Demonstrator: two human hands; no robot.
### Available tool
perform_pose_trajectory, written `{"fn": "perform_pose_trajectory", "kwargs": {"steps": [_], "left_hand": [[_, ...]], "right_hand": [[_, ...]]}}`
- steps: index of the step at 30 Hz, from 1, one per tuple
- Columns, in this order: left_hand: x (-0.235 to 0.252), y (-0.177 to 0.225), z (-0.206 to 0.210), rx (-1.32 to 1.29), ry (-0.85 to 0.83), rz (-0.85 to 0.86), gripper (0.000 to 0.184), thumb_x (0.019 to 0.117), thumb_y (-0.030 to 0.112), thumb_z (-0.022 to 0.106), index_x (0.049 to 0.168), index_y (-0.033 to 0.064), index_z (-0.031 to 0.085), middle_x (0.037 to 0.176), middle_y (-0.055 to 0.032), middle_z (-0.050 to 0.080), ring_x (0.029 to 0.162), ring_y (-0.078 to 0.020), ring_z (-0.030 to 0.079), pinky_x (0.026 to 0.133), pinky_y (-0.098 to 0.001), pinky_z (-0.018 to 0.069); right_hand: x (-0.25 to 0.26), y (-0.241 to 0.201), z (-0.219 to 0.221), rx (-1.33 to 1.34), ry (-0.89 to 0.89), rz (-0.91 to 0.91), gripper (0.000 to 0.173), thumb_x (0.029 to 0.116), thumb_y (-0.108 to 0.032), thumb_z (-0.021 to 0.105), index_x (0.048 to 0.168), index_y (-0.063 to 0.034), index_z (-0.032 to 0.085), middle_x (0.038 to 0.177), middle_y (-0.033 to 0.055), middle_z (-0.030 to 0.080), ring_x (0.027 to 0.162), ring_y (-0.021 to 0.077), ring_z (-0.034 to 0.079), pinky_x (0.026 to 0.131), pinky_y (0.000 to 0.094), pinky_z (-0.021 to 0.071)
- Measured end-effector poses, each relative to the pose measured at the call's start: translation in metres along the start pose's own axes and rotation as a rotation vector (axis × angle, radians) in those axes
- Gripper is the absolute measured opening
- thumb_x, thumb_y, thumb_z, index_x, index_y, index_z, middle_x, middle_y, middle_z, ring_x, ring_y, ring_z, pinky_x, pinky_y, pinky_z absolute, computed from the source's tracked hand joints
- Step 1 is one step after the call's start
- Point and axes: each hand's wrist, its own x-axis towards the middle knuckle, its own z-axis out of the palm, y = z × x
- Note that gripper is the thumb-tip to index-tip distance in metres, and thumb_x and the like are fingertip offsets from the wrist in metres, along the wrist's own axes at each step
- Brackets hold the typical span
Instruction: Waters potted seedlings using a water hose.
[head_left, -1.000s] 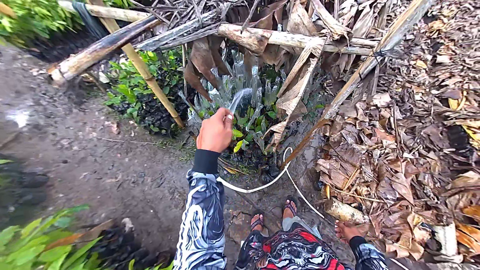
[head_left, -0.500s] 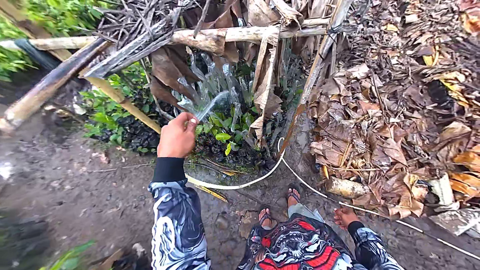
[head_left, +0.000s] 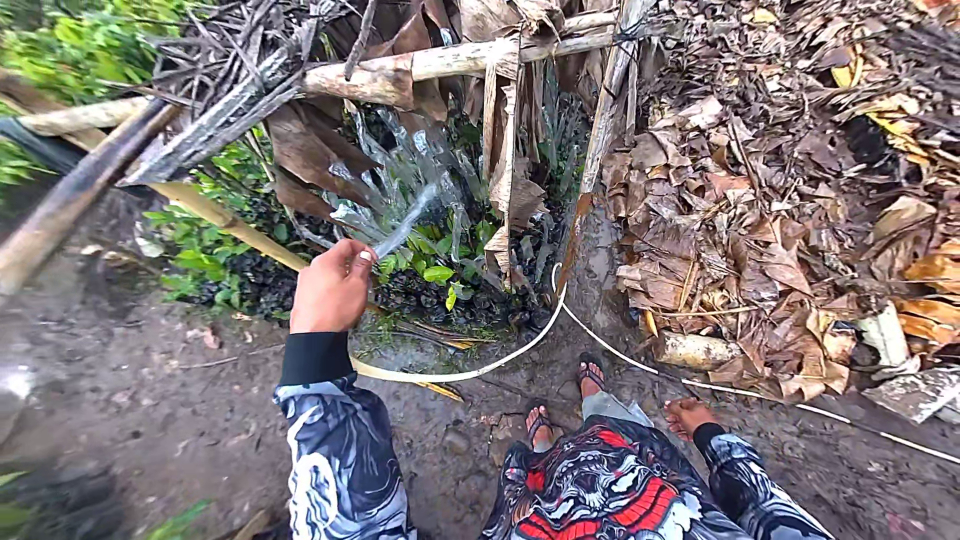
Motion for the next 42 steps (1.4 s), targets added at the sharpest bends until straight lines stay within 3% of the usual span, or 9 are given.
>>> {"fn": "perform_pose_trajectory", "kwargs": {"steps": [11, 17, 21, 26, 29, 35, 38, 42], "left_hand": [[-0.005, 0.003, 0.003, -0.048, 0.052, -0.011, 0.029, 0.1109, 0.029, 0.045, 0.116, 0.0095, 0.066, 0.075, -0.0151, 0.059, 0.065, -0.0326, 0.056, 0.064, -0.0593, 0.044], [0.0, 0.014, 0.005, -0.013, 0.016, -0.014, 0.028, 0.1107, 0.029, 0.046, 0.115, 0.0108, 0.067, 0.08, -0.0177, 0.062, 0.069, -0.0362, 0.059, 0.067, -0.0629, 0.0446], [-0.001, 0.023, 0.003, 0.017, 0.016, 0.01, 0.029, 0.1109, 0.028, 0.045, 0.116, 0.0096, 0.067, 0.082, -0.0188, 0.063, 0.073, -0.038, 0.06, 0.069, -0.0635, 0.0444], [-0.002, 0.029, 0.004, 0.023, 0.046, 0.025, 0.029, 0.1108, 0.028, 0.044, 0.114, 0.0101, 0.067, 0.079, -0.0169, 0.061, 0.071, -0.0367, 0.059, 0.067, -0.0625, 0.0436], [-0.006, 0.036, 0.004, 0.021, 0.015, 0.027, 0.028, 0.1106, 0.026, 0.046, 0.115, 0.0096, 0.068, 0.086, -0.0212, 0.066, 0.079, -0.0417, 0.064, 0.072, -0.0675, 0.0452], [-0.018, 0.046, 0.005, -0.005, 0.101, 0.108, 0.028, 0.1106, 0.027, 0.044, 0.116, 0.0099, 0.066, 0.08, -0.017, 0.063, 0.071, -0.037, 0.062, 0.065, -0.0629, 0.0454], [-0.025, 0.054, 0.015, 0.023, 0.045, 0.16, 0.027, 0.1108, 0.026, 0.044, 0.117, 0.01, 0.066, 0.081, -0.0184, 0.065, 0.073, -0.0395, 0.064, 0.065, -0.0652, 0.0472], [-0.026, 0.046, 0.032, 0.029, 0.084, 0.228, 0.028, 0.1111, 0.034, 0.043, 0.115, 0.0163, 0.065, 0.071, -0.012, 0.06, 0.058, -0.0322, 0.058, 0.053, -0.0576, 0.0462]], "right_hand": [[0.002, 0.009, 0.003, -0.008, -0.025, 0.002, 0.037, 0.1119, -0.029, 0.048, 0.134, -0.0003, 0.059, 0.113, 0.0211, 0.068, 0.084, 0.0266, 0.067, 0.076, 0.0433, 0.0547], [-0.001, 0.012, 0.0, -0.007, -0.03, 0.003, 0.039, 0.1125, -0.029, 0.046, 0.134, 0.0007, 0.058, 0.115, 0.0222, 0.067, 0.085, 0.0267, 0.067, 0.076, 0.0431, 0.054], [-0.004, 0.014, 0.0, -0.008, -0.028, -0.003, 0.039, 0.1121, -0.028, 0.047, 0.135, 0.0013, 0.058, 0.118, 0.024, 0.067, 0.091, 0.0313, 0.068, 0.081, 0.0476, 0.0551], [-0.003, 0.015, 0.002, -0.012, -0.026, 0.005, 0.038, 0.1115, -0.03, 0.049, 0.133, 0.0001, 0.06, 0.113, 0.0209, 0.069, 0.086, 0.0272, 0.068, 0.077, 0.0442, 0.0549], [0.0, 0.016, 0.001, -0.02, -0.037, 0.002, 0.038, 0.1117, -0.029, 0.048, 0.132, 0.0, 0.06, 0.112, 0.0205, 0.069, 0.085, 0.0263, 0.067, 0.076, 0.0435, 0.0546], [-0.004, 0.013, 0.0, -0.012, -0.038, 0.0, 0.038, 0.1123, -0.03, 0.047, 0.134, -0.0008, 0.059, 0.114, 0.0209, 0.068, 0.086, 0.0262, 0.067, 0.075, 0.0424, 0.0543], [-0.004, 0.016, 0.002, -0.007, -0.031, -0.007, 0.037, 0.1119, -0.029, 0.048, 0.133, 0.0003, 0.059, 0.114, 0.0217, 0.067, 0.086, 0.0268, 0.067, 0.077, 0.0435, 0.0549], [-0.005, 0.02, 0.006, 0.015, -0.024, -0.005, 0.037, 0.1117, -0.028, 0.048, 0.132, 0.001, 0.059, 0.114, 0.0227, 0.068, 0.087, 0.0282, 0.068, 0.078, 0.0445, 0.0553]]}}
